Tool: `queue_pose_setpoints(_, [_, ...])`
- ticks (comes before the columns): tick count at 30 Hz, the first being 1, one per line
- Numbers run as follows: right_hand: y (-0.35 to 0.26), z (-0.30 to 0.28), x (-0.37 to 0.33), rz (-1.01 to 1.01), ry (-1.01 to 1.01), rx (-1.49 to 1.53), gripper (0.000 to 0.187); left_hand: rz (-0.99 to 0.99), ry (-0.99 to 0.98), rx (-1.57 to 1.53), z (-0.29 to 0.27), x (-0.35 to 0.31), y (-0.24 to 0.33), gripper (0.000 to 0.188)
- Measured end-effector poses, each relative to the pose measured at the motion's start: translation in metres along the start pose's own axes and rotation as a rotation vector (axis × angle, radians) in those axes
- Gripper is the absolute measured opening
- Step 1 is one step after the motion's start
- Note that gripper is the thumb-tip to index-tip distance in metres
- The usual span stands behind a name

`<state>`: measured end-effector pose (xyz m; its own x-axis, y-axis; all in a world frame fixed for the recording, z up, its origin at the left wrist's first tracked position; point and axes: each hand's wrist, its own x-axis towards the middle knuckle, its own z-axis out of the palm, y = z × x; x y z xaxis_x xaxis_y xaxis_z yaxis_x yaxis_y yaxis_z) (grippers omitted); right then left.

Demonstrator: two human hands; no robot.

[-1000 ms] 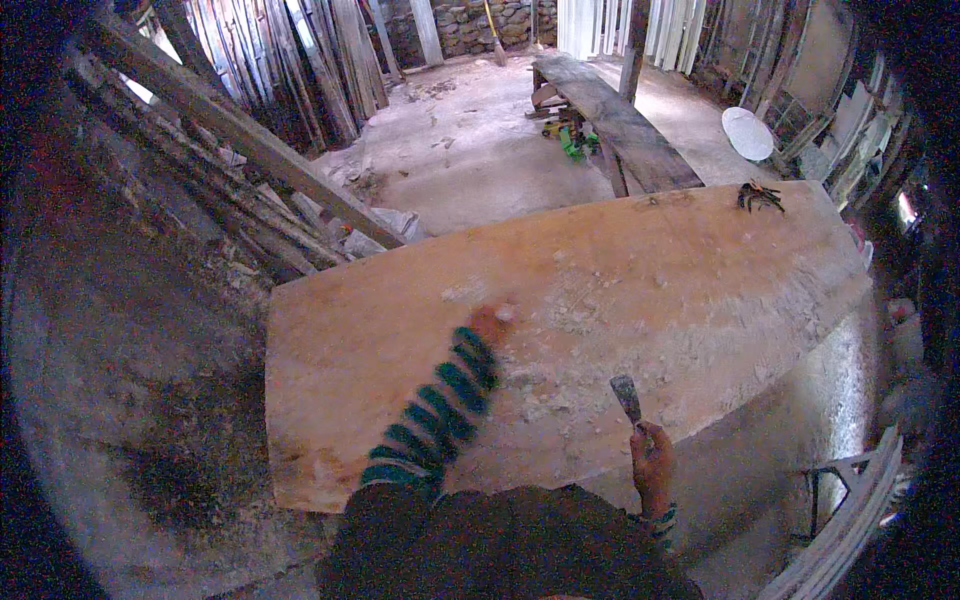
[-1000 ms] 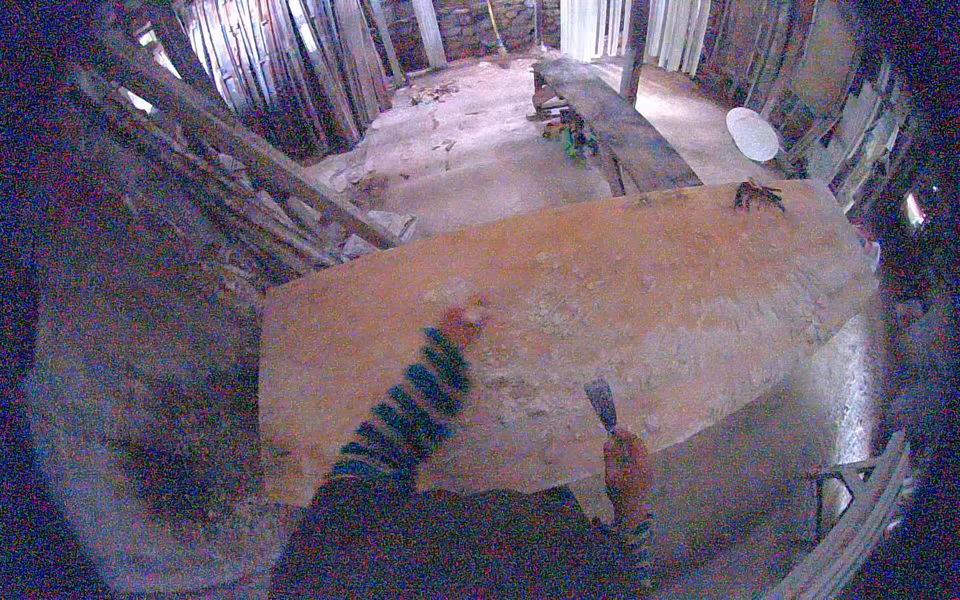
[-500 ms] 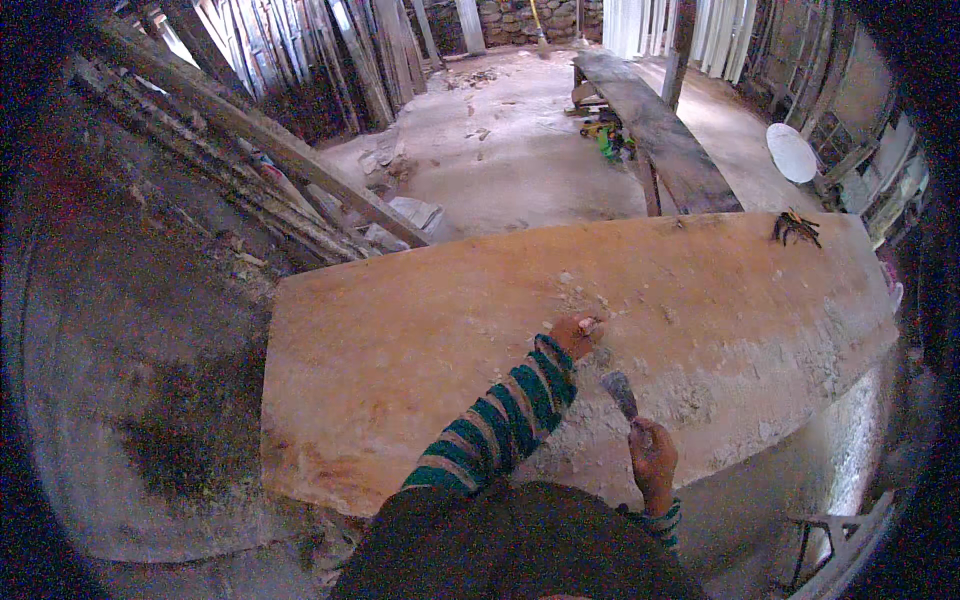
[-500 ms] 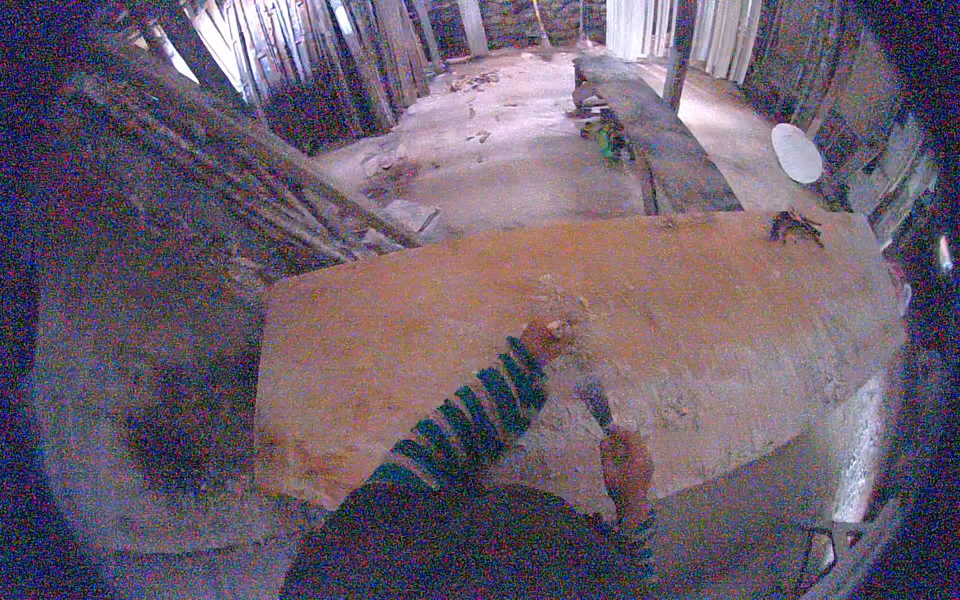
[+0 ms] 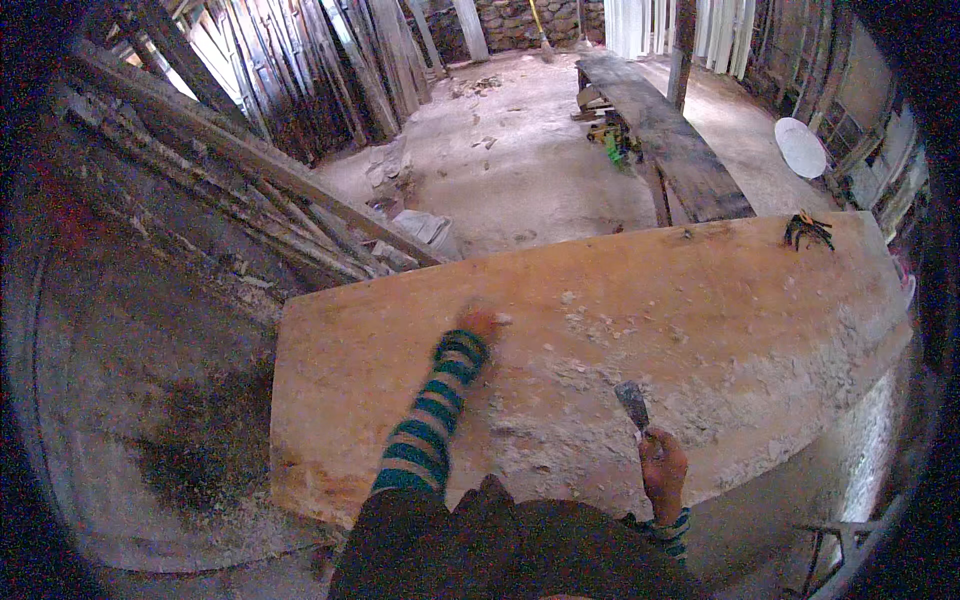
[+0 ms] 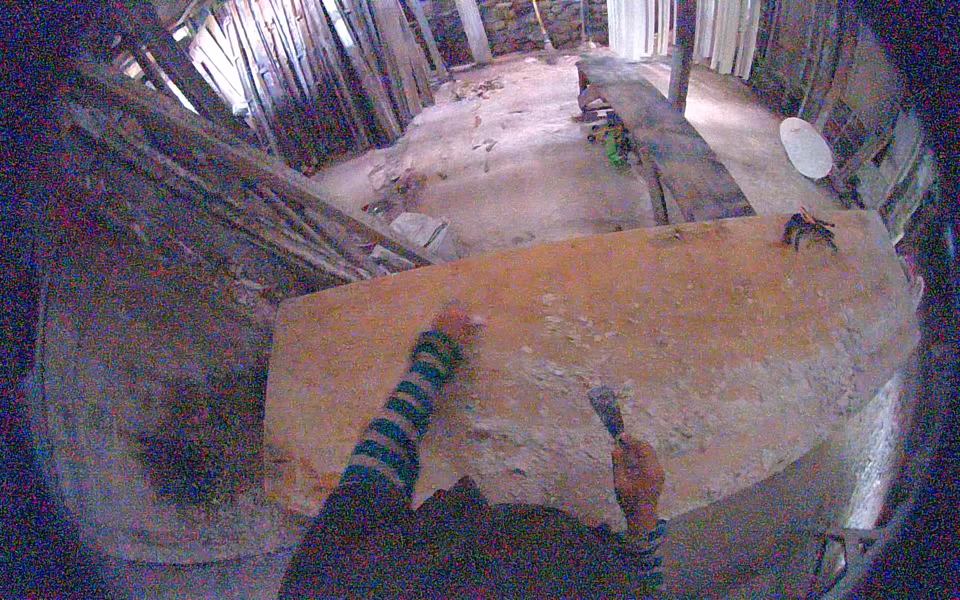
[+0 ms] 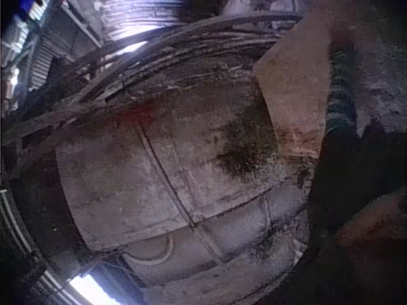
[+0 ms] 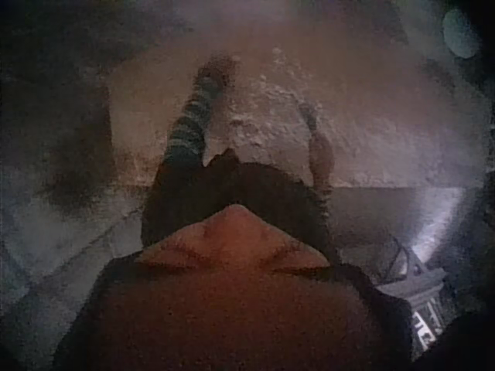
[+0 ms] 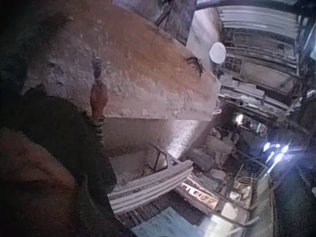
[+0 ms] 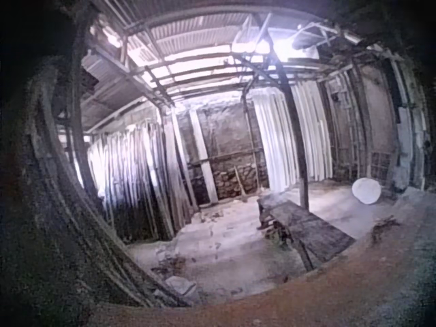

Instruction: The person uses a metal scraper to remove a thick, flaky white residue from a large, curved wooden board. They repeatedly scrape the surface and wipe away the debris with their hand, working across different sections of the board.

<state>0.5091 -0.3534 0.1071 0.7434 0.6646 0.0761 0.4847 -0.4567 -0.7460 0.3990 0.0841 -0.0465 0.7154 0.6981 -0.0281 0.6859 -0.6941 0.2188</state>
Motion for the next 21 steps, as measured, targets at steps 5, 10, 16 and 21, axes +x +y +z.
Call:
queue_pose_setpoints(5, [-0.008,-0.001,0.014,-0.032,0.058,0.073,0.029,0.106,0.020,-0.285,0.008,0.015,0.048,0.047])
queue_pose_setpoints(10, [0.008,-0.008,0.018,-0.054,0.171,0.166,0.029,0.222,0.163,-0.547,0.010,0.030,0.003,0.041])
queue_pose_setpoints(16, [0.035,-0.016,-0.002,0.121,0.117,0.065,0.025,0.244,0.134,-0.063,-0.031,0.068,-0.076,0.034])
queue_pose_setpoints(21, [0.003,-0.028,-0.007,0.154,0.103,0.111,0.025,0.253,-0.198,0.159,0.058,0.063,0.121,0.032])
